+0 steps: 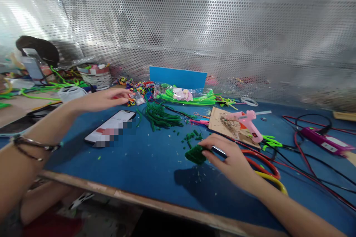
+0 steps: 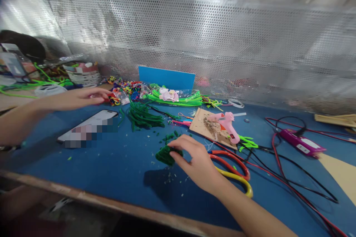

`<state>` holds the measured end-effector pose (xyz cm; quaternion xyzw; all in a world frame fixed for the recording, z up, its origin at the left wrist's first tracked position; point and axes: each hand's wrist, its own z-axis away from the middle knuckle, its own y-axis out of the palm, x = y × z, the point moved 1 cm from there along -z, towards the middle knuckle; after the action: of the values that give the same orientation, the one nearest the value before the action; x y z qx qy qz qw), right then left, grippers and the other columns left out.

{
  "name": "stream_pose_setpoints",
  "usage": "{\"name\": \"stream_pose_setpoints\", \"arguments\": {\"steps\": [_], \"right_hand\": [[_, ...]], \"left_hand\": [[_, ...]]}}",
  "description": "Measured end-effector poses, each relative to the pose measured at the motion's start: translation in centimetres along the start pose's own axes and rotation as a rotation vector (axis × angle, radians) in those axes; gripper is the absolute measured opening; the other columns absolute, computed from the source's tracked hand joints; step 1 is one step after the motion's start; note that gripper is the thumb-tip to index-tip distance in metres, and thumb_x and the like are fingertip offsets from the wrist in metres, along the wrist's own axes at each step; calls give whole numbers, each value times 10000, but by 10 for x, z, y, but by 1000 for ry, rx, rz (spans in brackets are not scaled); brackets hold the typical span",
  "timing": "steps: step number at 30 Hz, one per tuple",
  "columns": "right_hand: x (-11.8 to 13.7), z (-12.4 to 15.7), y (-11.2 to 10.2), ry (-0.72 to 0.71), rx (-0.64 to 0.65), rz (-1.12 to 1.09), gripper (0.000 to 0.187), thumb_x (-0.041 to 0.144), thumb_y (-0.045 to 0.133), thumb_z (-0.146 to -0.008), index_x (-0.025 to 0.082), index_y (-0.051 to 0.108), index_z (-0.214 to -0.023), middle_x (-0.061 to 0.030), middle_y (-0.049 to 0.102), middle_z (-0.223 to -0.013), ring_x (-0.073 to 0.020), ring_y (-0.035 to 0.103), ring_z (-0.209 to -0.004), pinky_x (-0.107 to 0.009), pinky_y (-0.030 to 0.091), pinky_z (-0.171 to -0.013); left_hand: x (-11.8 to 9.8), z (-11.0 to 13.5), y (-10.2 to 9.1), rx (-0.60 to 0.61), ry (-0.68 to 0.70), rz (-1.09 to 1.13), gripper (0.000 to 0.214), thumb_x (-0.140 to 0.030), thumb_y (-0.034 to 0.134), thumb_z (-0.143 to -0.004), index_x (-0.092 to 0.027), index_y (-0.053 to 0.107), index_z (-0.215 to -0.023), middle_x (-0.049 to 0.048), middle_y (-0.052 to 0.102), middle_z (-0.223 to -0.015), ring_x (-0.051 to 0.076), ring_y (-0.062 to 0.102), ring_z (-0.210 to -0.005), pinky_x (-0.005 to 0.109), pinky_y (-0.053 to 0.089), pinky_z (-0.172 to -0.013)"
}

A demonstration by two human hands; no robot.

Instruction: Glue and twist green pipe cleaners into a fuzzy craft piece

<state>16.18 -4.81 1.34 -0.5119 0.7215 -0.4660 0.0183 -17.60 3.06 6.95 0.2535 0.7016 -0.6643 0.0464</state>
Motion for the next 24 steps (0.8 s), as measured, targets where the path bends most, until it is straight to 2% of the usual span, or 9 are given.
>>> {"name": "stream_pose_setpoints", "arguments": {"steps": [2, 4, 6, 8, 10, 12, 14, 19, 24], "right_hand": [[0, 0, 0, 3, -8, -3, 89, 148, 514, -753, 172, 558, -827, -28, 580, -729, -108, 538, -662, -221, 454, -599], [1, 1, 1, 20, -28, -2, 70, 147, 531, -740, 172, 561, -799, -23, 581, -713, -108, 540, -648, -222, 454, -591], [2, 1, 1, 39, -61, -16, 46, 144, 548, -726, 172, 563, -760, -20, 585, -703, -109, 545, -642, -225, 453, -590], [2, 1, 2, 46, -97, -48, 36, 136, 563, -713, 170, 565, -723, -18, 587, -703, -110, 551, -652, -225, 452, -602], [3, 1, 1, 45, -127, -84, 46, 122, 571, -704, 166, 566, -693, -16, 584, -701, -106, 552, -662, -223, 448, -617], [3, 1, 0, 52, -146, -102, 65, 105, 566, -702, 162, 565, -673, -16, 576, -698, -103, 546, -666, -221, 443, -624], [2, 0, -1, 68, -152, -113, 80, 97, 556, -706, 161, 562, -658, -15, 567, -692, -101, 536, -661, -220, 438, -622], [0, 0, -2, 124, -121, -215, 78, 145, 550, -724, 163, 547, -648, -11, 553, -686, -100, 527, -662, -220, 430, -624], [-1, -2, -10, 221, -129, -259, 65, 167, 517, -744, 171, 573, -712, -15, 577, -724, -105, 536, -696, -220, 429, -646]], "left_hand": [[-37, 1, 17, 37, 146, -21, 479, -496, 376, -748, -198, 460, -1113, 20, 486, -1147, 187, 442, -1025, 279, 323, -890], [-76, 6, 44, 144, 352, 12, 459, -485, 416, -747, -227, 454, -1124, 35, 474, -1165, 203, 414, -1070, 297, 297, -916], [-109, 12, 75, 155, 536, 57, 537, -496, 509, -696, -231, 419, -1154, 62, 435, -1204, 229, 363, -1114, 344, 249, -949], [-134, 14, 104, 193, 635, 114, 574, -490, 565, -656, -215, 412, -1137, 83, 450, -1178, 239, 378, -1091, 361, 270, -921], [-150, 12, 124, 216, 641, 164, 424, -457, 557, -681, -195, 479, -1005, 73, 533, -1026, 220, 455, -979, 355, 306, -862], [-158, 7, 134, 186, 625, 188, 226, -381, 500, -748, -183, 513, -856, 43, 564, -884, 188, 493, -882, 344, 301, -823], [-161, 4, 138, 155, 622, 195, 149, -315, 452, -790, -180, 515, -795, 20, 563, -835, 165, 497, -854, 333, 279, -804], [-156, 7, 140, 123, 626, 216, 136, -258, 412, -824, -180, 524, -831, -1, 561, -881, 141, 473, -888, 309, 226, -799], [-149, 11, 141, 139, 627, 216, 148, -278, 430, -824, -189, 540, -868, -12, 576, -853, 131, 484, -838, 293, 217, -773]]}}
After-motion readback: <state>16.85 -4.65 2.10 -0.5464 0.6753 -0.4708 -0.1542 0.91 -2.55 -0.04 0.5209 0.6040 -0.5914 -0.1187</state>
